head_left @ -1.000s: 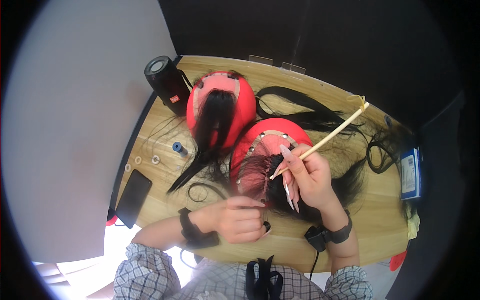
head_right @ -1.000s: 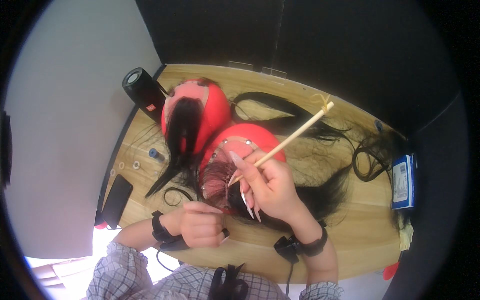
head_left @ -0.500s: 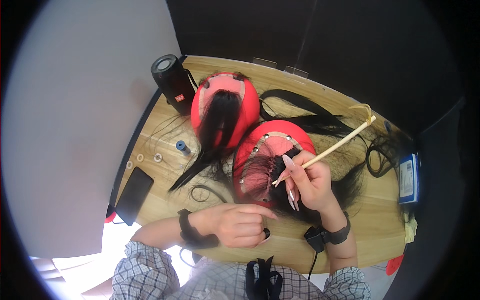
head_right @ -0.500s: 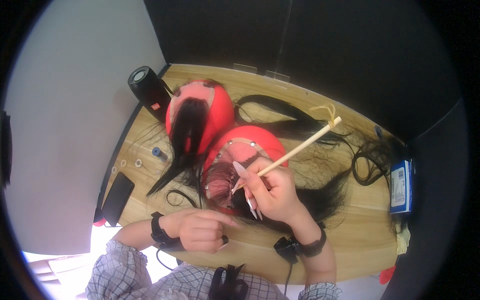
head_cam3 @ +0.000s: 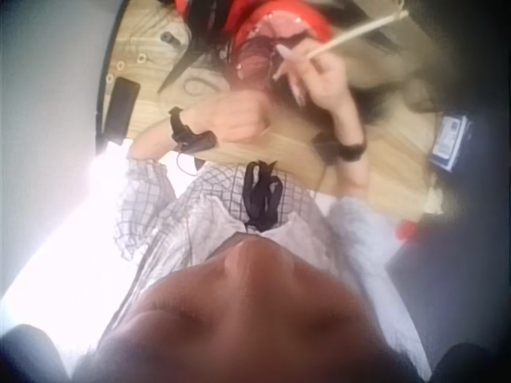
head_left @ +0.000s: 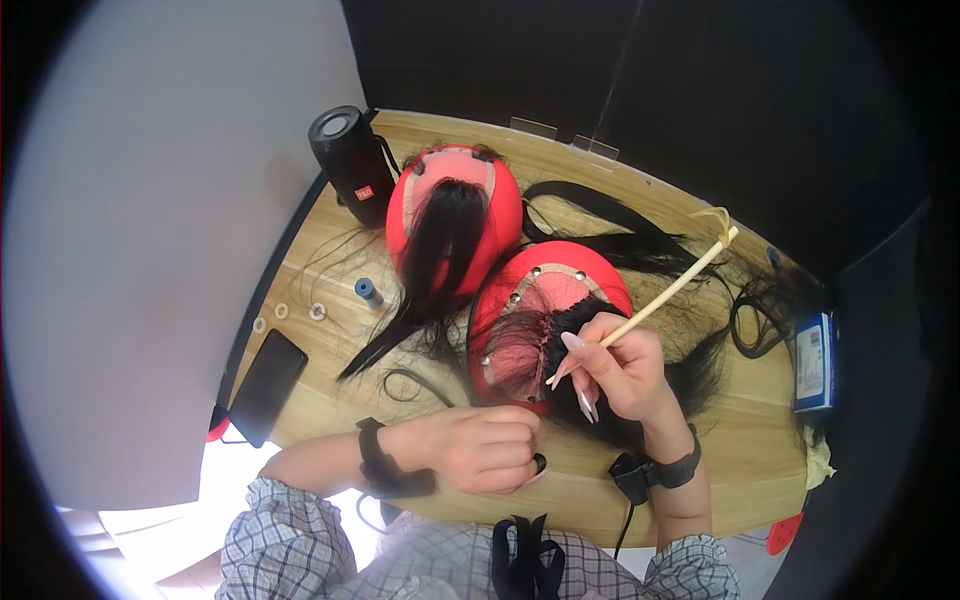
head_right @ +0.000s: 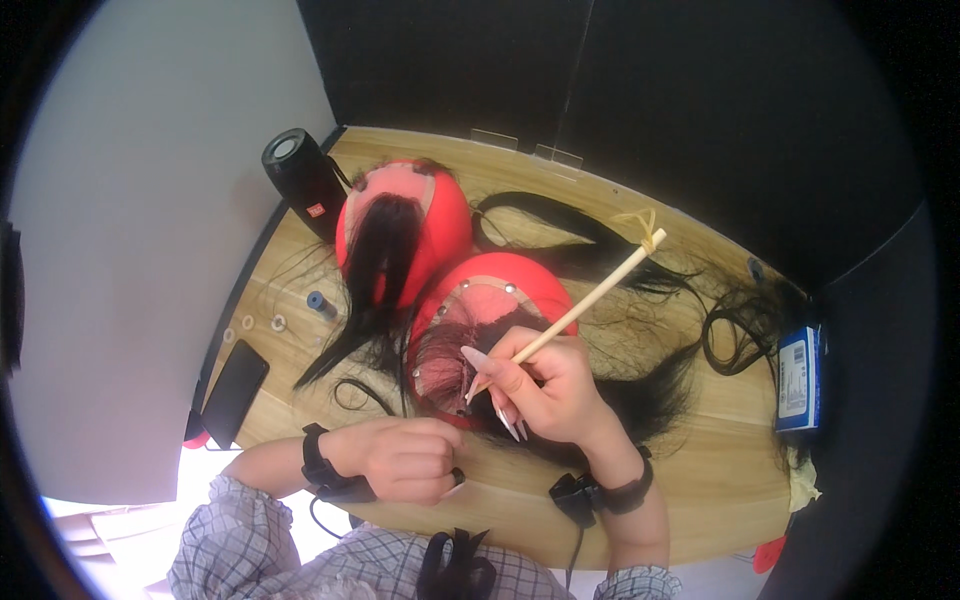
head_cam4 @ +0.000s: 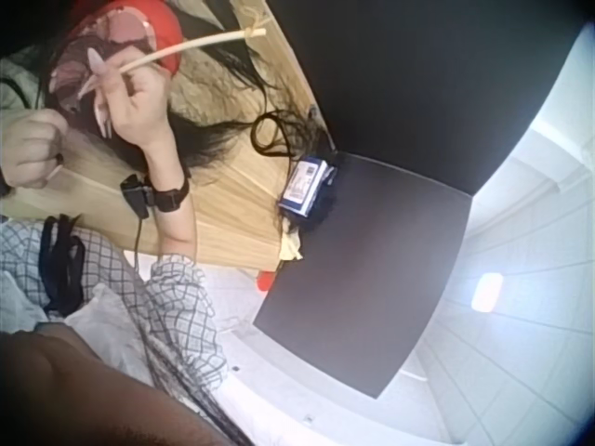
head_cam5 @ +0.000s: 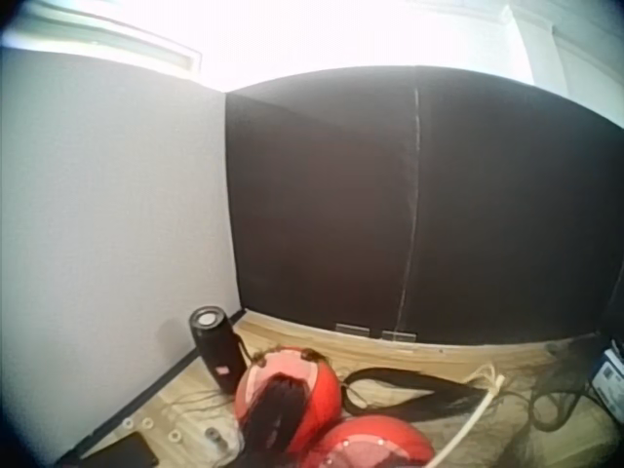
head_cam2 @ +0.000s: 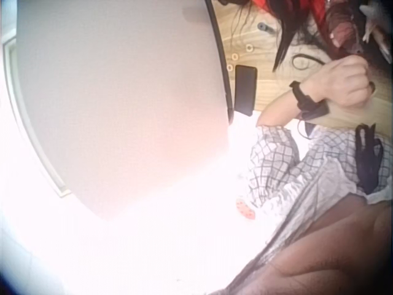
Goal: The recorder is attaching hair extensions to a foam mannequin head using a specialized hook tool and thread.
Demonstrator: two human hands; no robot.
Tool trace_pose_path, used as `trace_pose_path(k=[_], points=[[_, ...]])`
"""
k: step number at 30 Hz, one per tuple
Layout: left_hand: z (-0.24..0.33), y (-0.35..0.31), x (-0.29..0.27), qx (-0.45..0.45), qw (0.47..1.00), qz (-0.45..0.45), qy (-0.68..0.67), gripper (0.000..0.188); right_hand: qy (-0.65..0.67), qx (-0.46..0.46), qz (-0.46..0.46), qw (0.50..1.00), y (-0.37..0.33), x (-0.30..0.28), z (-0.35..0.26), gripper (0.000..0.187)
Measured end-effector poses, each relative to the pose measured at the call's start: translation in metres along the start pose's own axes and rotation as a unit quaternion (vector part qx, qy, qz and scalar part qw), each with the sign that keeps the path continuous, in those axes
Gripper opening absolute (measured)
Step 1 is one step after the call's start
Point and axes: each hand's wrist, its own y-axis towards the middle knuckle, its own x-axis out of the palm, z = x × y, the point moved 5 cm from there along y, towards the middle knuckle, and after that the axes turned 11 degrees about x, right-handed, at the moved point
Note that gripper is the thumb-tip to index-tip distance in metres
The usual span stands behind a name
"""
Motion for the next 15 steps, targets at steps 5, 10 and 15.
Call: trace_pose_path(k=[5,10,15], points=[[0.0027,0.0012,0.0012,0.011,1.000,-0.012,-0.008,0.013,0.010,0.010,-0.002,1.000,-0.0007,0.0009,0.0018,0.018],[0.0046,0.0013,0.0018,0.025,1.000,-0.008,-0.009,0.006,-0.010,0.010,-0.012,1.000,-0.0011,0.0015,0.0014,0.017],[0.0047,0.0030,0.0000,0.024,1.000,-0.008,-0.008,0.007,-0.035,0.000,-0.024,0.999,-0.0001,0.0015,-0.0003,0.018]])
